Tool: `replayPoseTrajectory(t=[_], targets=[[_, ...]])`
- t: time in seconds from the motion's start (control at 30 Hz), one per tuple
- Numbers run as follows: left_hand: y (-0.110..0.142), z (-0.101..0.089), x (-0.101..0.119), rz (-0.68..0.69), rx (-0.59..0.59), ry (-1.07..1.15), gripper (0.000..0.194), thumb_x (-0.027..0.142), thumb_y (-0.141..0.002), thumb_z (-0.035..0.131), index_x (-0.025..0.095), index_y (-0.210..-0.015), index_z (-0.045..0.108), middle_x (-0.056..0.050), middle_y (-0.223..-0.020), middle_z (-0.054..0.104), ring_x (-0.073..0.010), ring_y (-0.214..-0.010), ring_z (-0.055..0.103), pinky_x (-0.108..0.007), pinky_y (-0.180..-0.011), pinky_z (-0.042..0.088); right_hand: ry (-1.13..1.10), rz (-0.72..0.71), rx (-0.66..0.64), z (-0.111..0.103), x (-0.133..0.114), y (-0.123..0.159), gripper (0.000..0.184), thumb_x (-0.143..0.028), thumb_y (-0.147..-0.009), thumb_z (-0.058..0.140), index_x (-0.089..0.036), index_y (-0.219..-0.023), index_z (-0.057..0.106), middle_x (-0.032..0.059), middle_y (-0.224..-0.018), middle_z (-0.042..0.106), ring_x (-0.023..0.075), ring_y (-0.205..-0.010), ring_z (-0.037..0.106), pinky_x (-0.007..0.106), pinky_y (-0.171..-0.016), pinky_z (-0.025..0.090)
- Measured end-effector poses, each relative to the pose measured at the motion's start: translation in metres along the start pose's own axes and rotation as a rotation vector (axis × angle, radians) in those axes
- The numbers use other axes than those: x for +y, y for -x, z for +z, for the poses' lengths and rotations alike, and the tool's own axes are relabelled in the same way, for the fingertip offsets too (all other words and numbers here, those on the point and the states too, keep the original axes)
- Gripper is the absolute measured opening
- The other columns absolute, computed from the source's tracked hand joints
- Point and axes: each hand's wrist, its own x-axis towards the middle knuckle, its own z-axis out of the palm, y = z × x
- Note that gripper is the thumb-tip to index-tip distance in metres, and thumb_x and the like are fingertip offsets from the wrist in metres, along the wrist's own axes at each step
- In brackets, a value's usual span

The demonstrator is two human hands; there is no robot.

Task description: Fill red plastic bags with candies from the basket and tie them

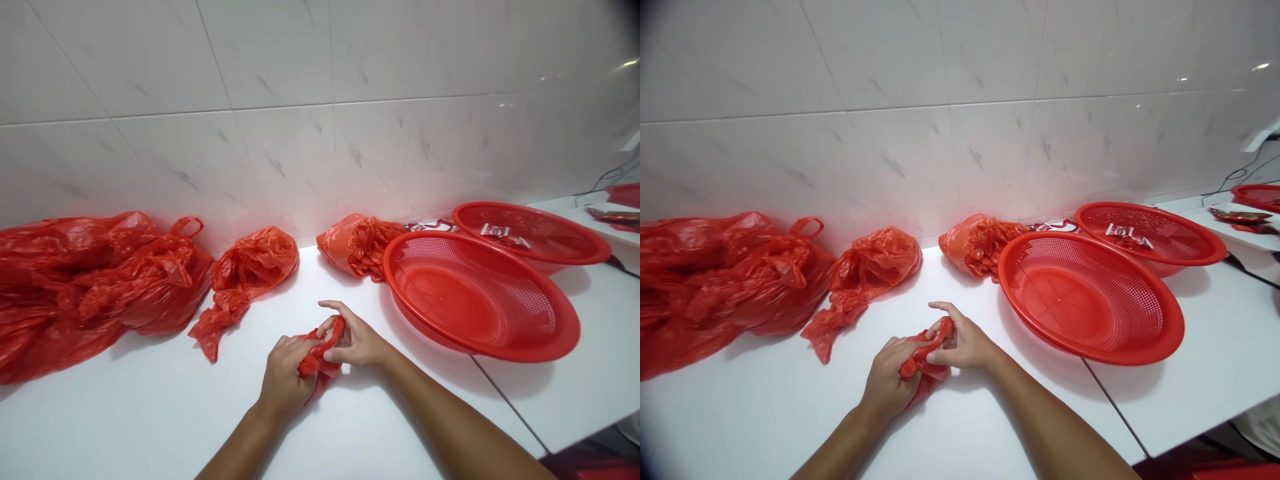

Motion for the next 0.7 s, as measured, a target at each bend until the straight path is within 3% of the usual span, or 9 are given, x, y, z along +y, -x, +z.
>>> replayPoseTrajectory(t=[0.07,0.2,0.37,0.5,0.7], targets=[[0.001,0.000,-0.002,0.000,0.006,-0.020,0.027,0.015,-0.094,0.048,0.022,-0.073,0.064,0.001,-0.065,0.069,-0.0155,-0.058,0.062,-0.032,-0.062,0.042,-0.035,-0.031,0.060,-0.007,0.004,-0.004,0.087,-0.043,-0.079,0.092,-0.029,-0.150,0.043,0.0071,-0.117,0.069,0.0169,-0.088,0.070,0.033,-0.081,0.058],[0.003,0.002,-0.005,-0.014,-0.030,-0.034,0.021,0.015,-0.085,0.048,0.022,-0.067,0.055,0.003,-0.060,0.063,-0.0140,-0.055,0.055,-0.030,-0.063,0.043,0.042,-0.052,0.208,-0.024,0.009,-0.009,0.062,-0.055,-0.088,0.080,-0.025,-0.136,0.055,0.0066,-0.110,0.067,0.0158,-0.075,0.069,0.029,-0.066,0.054],[0.005,0.007,-0.002,-0.051,-0.079,-0.080,0.015,0.015,-0.075,0.049,0.023,-0.062,0.048,0.002,-0.058,0.059,-0.0147,-0.054,0.049,-0.030,-0.062,0.041,0.252,0.038,0.313,-0.024,0.014,-0.010,0.039,-0.051,-0.095,0.069,-0.022,-0.120,0.067,0.0050,-0.096,0.070,0.0194,-0.080,0.070,0.031,-0.072,0.053],[0.002,0.011,0.003,-0.089,-0.128,-0.113,0.013,0.013,-0.075,0.050,0.023,-0.066,0.048,0.002,-0.062,0.061,-0.0155,-0.057,0.051,-0.030,-0.063,0.040,0.324,0.047,0.318,-0.015,0.012,-0.008,0.032,-0.049,-0.099,0.062,-0.022,-0.114,0.070,0.0048,-0.092,0.073,0.0197,-0.083,0.070,0.033,-0.078,0.052],[-0.001,0.012,0.009,-0.162,-0.190,-0.126,0.018,0.006,-0.073,0.054,0.023,-0.079,0.056,0.000,-0.074,0.070,-0.0191,-0.065,0.059,-0.032,-0.066,0.043,0.306,0.062,0.339,-0.014,0.010,-0.004,0.035,-0.053,-0.099,0.059,-0.020,-0.107,0.069,0.0035,-0.090,0.073,0.0166,-0.072,0.066,0.030,-0.071,0.050]])
